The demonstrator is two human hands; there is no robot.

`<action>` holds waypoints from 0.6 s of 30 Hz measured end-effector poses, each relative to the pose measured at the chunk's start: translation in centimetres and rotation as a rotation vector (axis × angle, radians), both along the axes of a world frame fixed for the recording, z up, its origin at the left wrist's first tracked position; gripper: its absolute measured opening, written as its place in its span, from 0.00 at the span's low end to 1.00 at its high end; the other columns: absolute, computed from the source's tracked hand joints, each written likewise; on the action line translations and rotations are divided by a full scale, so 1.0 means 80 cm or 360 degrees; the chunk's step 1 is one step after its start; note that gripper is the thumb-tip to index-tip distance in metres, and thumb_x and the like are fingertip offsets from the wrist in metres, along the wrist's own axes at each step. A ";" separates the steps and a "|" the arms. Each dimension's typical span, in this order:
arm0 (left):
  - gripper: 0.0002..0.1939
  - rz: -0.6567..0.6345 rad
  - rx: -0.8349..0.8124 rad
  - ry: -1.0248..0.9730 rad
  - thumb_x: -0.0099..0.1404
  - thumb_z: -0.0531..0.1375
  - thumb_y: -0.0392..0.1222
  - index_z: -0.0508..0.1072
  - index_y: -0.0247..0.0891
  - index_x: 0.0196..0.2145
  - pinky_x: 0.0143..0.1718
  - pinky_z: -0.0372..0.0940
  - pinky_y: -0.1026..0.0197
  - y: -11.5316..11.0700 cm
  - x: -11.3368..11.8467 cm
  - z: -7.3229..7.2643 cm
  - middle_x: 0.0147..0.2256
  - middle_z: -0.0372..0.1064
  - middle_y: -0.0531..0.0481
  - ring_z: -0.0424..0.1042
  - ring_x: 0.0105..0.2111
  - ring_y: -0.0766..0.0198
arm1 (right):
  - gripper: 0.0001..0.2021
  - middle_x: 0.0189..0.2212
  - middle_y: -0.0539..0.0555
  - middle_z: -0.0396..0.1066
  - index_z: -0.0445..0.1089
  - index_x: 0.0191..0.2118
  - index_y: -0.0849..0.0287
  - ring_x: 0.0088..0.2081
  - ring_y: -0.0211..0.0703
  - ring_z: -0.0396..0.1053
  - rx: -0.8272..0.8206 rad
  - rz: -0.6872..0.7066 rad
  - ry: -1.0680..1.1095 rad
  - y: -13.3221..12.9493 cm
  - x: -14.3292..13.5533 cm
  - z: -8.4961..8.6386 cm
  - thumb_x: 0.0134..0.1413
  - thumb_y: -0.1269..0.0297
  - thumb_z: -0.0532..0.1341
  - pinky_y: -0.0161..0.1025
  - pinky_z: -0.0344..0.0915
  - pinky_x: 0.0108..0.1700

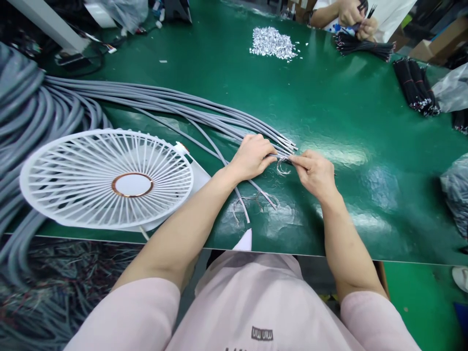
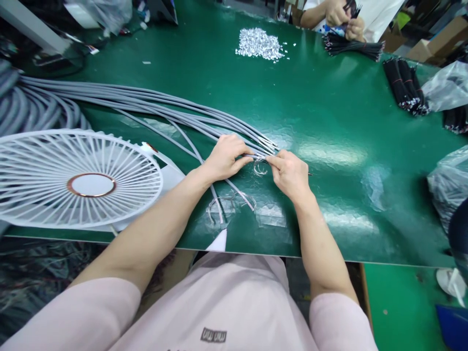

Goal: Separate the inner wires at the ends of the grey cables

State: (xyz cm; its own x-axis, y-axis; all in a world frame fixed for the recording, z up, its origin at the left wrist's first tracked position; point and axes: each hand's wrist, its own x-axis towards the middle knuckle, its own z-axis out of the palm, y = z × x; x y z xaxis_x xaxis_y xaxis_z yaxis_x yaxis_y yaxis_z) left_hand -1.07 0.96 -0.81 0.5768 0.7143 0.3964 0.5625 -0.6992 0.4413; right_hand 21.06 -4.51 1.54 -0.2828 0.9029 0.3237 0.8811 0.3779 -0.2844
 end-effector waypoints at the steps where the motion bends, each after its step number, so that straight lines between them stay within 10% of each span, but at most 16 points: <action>1: 0.11 -0.0003 0.0008 0.0013 0.68 0.58 0.46 0.76 0.38 0.37 0.43 0.54 0.50 0.000 0.000 0.000 0.34 0.74 0.45 0.65 0.38 0.54 | 0.14 0.36 0.55 0.78 0.81 0.45 0.50 0.38 0.45 0.72 -0.0004 0.0005 -0.0001 0.000 -0.001 -0.001 0.64 0.64 0.56 0.38 0.60 0.33; 18: 0.13 0.0018 -0.0319 -0.0084 0.68 0.55 0.45 0.78 0.38 0.34 0.42 0.61 0.56 -0.009 0.002 0.010 0.33 0.79 0.50 0.74 0.33 0.61 | 0.11 0.35 0.53 0.78 0.81 0.43 0.51 0.37 0.43 0.74 0.0013 0.0158 0.0408 0.011 -0.004 -0.021 0.62 0.66 0.60 0.39 0.67 0.37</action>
State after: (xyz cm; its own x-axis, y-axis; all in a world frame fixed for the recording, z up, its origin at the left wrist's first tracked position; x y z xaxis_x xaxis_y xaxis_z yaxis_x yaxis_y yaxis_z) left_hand -0.88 0.25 -0.04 0.5506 0.7882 0.2750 0.5423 -0.5881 0.6000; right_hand 20.70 -3.67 -0.10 -0.2777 0.8720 0.4031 0.7392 0.4619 -0.4901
